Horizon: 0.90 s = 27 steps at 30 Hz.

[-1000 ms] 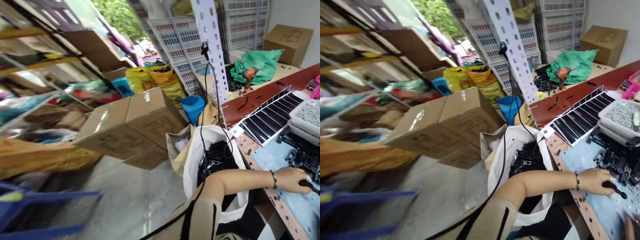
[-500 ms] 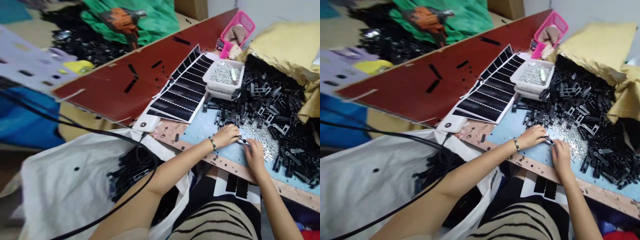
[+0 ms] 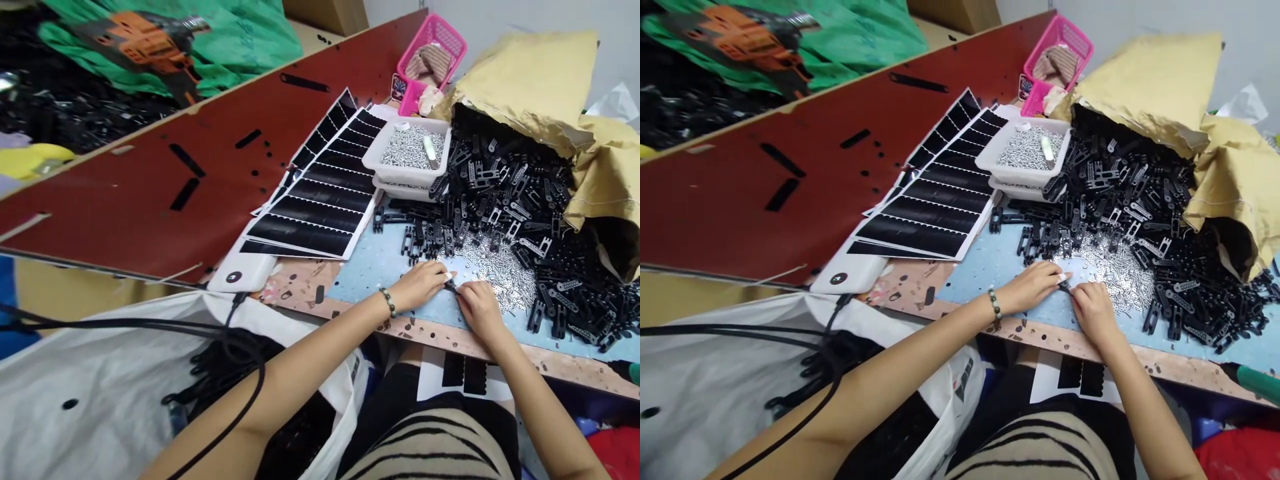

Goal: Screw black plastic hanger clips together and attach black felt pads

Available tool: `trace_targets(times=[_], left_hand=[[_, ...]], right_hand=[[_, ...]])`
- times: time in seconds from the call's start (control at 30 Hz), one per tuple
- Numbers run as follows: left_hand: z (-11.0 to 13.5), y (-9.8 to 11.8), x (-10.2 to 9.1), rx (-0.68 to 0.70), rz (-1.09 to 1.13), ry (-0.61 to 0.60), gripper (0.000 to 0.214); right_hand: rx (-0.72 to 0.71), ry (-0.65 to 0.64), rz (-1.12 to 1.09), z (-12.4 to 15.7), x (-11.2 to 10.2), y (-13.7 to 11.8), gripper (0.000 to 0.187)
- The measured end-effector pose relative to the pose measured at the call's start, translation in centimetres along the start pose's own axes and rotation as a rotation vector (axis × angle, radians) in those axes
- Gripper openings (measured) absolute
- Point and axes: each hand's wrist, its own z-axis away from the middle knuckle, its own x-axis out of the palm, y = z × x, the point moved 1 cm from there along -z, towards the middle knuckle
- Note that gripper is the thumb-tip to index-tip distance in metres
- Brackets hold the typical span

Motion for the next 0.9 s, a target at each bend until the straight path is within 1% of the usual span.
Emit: trace_targets(times=[0.13,0.23,0.3,0.37,0.43,0.47,0.5,0.53,0.6,0.63,0.7,0.73,0.77,0.8,0.83,0.87,0.9], left_hand=[[0.7,-0.3,0.1,0.032,0.081,0.02,0.033],[0.5,-0.2,0.2,0.03,0.117,0.07,0.029],[0.3,0.1,0.4,0.025,0.122,0.093,0.027],[0.3,0.5,0.8,0.022,0.119,0.1,0.027],[0.4,1.1,1.1,0.013,0.116,0.097,0.027],[0.6,1.4,1.2,0.004,0.112,0.09,0.027],[0.8,1.8,1.2,-0.004,0.109,0.077,0.027],[0.9,2.1,1.2,-0.009,0.105,0.06,0.025],[1.1,2.9,0.5,-0.003,0.095,0.037,0.027],[1.0,3.2,-0.1,0.009,0.089,0.046,0.033],[0.2,3.8,-1.6,0.028,0.051,0.128,0.046],[-0.5,4.0,-2.3,0.026,0.015,0.185,0.05],[-1.3,4.1,-3.0,0.014,-0.028,0.232,0.051],[-2.2,4.2,-3.6,-0.001,-0.069,0.246,0.05],[-3.2,4.2,-4.1,-0.016,-0.097,0.215,0.047],[-4.1,4.1,-4.3,-0.033,-0.106,0.138,0.042],[-4.9,4.0,-4.4,-0.057,-0.098,0.037,0.036]], right_hand=[[-0.025,-0.021,-0.04,0.1,0.0,-0.6,0.017],[0.021,-0.003,-0.078,0.5,-0.1,-0.5,0.015],[0.067,0.022,-0.092,0.5,-0.4,0.2,0.015],[0.185,0.123,-0.075,-0.3,-1.0,1.7,0.023],[0.385,0.262,0.009,-1.9,-1.8,3.7,0.031],[0.488,0.307,0.074,-2.9,-2.2,4.7,0.034],[0.563,0.303,0.143,-4.0,-2.4,5.6,0.036],[0.604,0.266,0.201,-5.1,-2.6,6.4,0.038],[0.621,0.175,0.264,-6.8,-2.9,7.4,0.035],[0.613,0.155,0.267,-7.3,-3.1,7.5,0.032],[0.557,0.176,0.24,-7.3,-3.5,6.9,0.027],[0.489,0.193,0.213,-7.0,-3.7,6.3,0.026],[0.381,0.194,0.177,-6.5,-3.9,5.5,0.025],[0.245,0.177,0.134,-5.8,-4.1,4.6,0.025],[0.105,0.149,0.088,-5.2,-4.2,3.8,0.026],[-0.008,0.125,0.043,-4.5,-4.4,3.2,0.026],[-0.068,0.121,0.005,-3.9,-4.5,3.0,0.027]])
